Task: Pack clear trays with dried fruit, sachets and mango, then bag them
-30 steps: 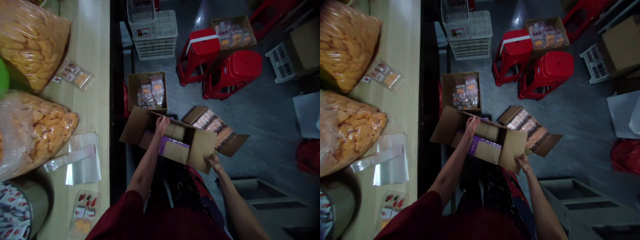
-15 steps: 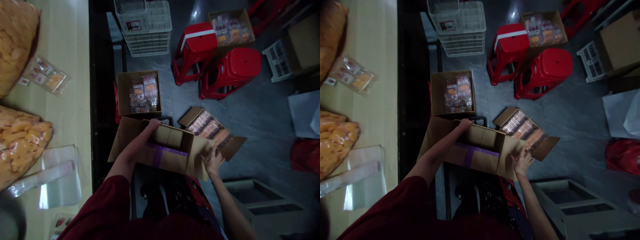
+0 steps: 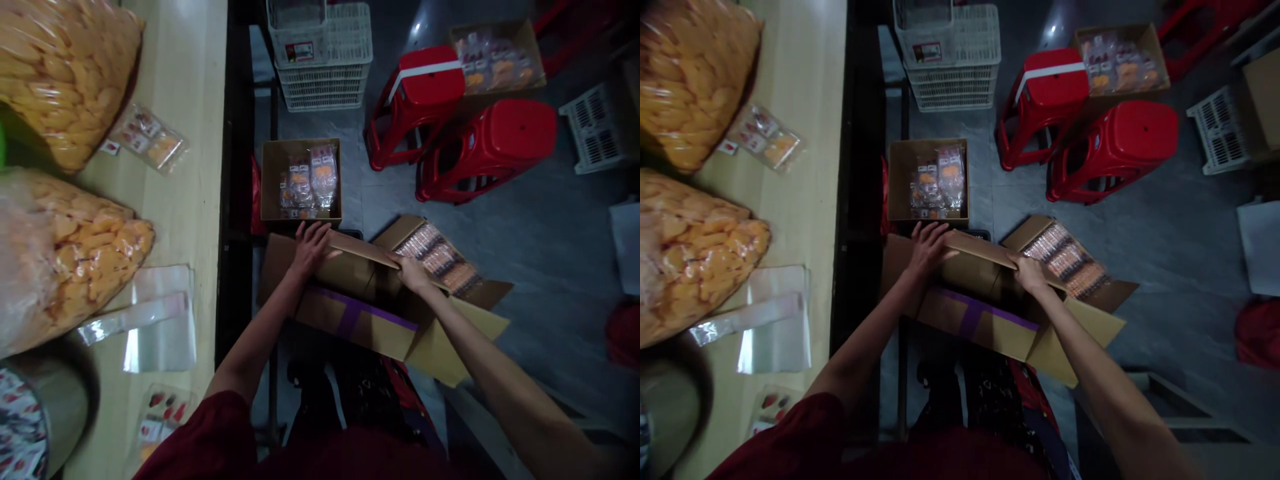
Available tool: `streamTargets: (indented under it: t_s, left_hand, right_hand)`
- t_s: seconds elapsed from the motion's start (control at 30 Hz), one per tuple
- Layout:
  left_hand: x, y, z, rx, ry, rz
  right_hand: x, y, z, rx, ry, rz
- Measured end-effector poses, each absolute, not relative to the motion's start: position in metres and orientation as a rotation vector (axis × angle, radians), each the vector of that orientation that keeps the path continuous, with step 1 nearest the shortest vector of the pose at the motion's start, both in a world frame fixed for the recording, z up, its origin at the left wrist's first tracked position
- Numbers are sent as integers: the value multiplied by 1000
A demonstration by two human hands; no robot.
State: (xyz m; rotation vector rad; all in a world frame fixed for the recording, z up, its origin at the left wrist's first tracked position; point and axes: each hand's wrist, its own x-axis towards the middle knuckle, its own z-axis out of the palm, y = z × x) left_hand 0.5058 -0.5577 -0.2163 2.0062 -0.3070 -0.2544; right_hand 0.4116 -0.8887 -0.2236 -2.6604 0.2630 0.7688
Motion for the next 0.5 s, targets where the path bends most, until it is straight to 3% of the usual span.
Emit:
streamTargets:
  t_s: [0.23, 0.37, 0.5]
  left_hand:
    - [469, -483, -194, 2600, -18, -188]
    - [439, -504, -157, 2417, 5, 200]
    - [411, -559, -138, 2014, -465, -149]
  right_hand:
    - [396, -932, -169, -2670, 393, 562]
    - [390, -921, -157, -2711, 457, 515]
    - [393, -900, -151, -2752, 485, 478]
